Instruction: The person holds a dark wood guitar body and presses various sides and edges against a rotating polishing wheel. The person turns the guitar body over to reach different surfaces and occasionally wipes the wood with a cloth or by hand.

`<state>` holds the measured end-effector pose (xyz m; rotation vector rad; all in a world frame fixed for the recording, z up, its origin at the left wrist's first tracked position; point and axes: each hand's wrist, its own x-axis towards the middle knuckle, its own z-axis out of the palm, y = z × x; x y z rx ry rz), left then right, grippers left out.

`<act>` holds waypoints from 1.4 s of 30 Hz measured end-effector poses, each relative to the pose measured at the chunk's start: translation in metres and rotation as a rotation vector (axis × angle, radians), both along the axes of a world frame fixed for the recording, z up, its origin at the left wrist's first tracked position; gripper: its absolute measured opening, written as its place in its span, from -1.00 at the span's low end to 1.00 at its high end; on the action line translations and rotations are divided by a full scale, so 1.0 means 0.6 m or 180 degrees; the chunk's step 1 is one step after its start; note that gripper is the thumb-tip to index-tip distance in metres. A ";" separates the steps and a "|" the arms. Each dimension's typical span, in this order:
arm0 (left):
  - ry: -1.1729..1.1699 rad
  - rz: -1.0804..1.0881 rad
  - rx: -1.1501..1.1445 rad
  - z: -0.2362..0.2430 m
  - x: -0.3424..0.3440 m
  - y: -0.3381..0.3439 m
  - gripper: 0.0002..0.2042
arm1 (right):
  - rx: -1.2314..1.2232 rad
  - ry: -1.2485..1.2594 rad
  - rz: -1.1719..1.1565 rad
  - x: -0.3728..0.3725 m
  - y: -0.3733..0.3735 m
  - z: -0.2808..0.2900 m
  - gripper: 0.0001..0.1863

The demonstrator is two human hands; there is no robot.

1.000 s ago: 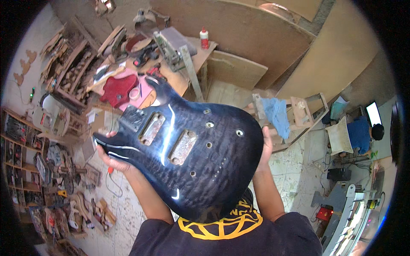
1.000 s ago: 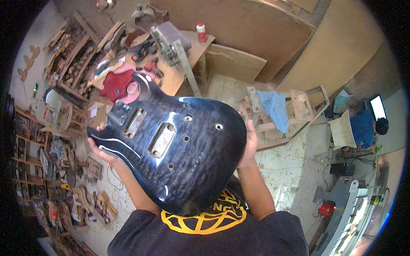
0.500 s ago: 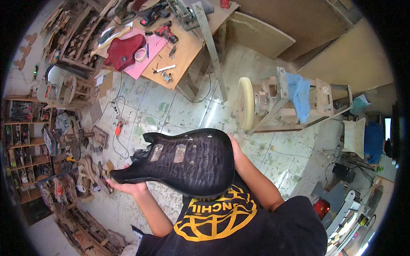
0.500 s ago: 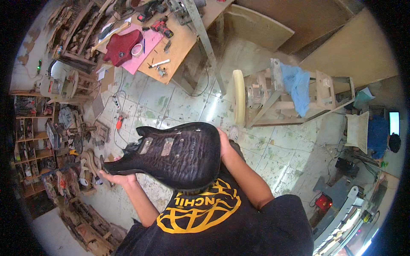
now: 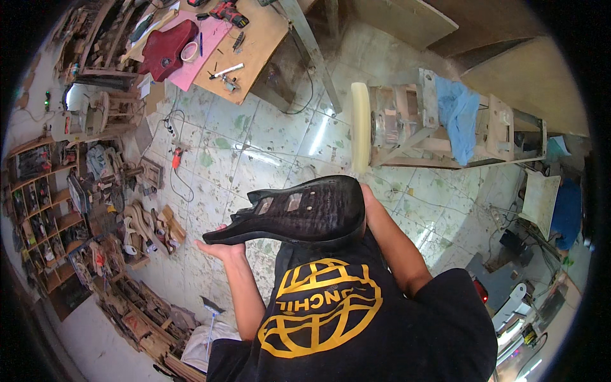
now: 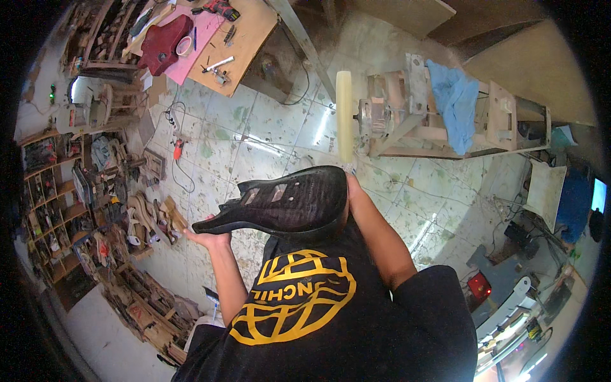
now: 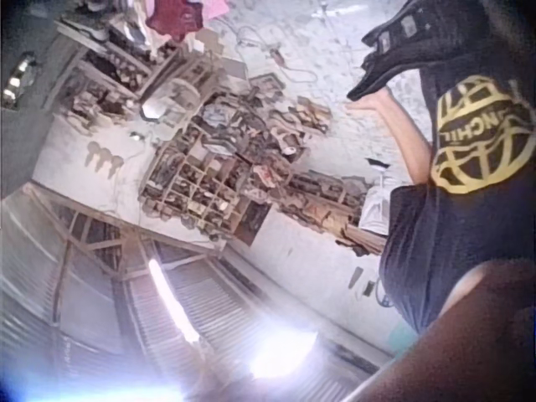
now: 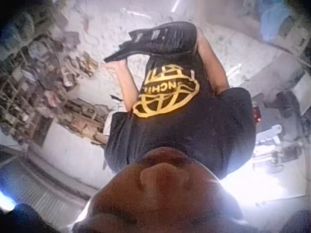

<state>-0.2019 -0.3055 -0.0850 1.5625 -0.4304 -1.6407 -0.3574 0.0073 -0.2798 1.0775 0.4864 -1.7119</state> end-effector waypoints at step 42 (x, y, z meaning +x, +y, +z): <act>-0.0115 -0.0095 0.0356 -0.097 -0.070 -0.001 -0.29 | -0.0160 0.0130 -0.0194 -0.044 0.031 -0.074 -0.59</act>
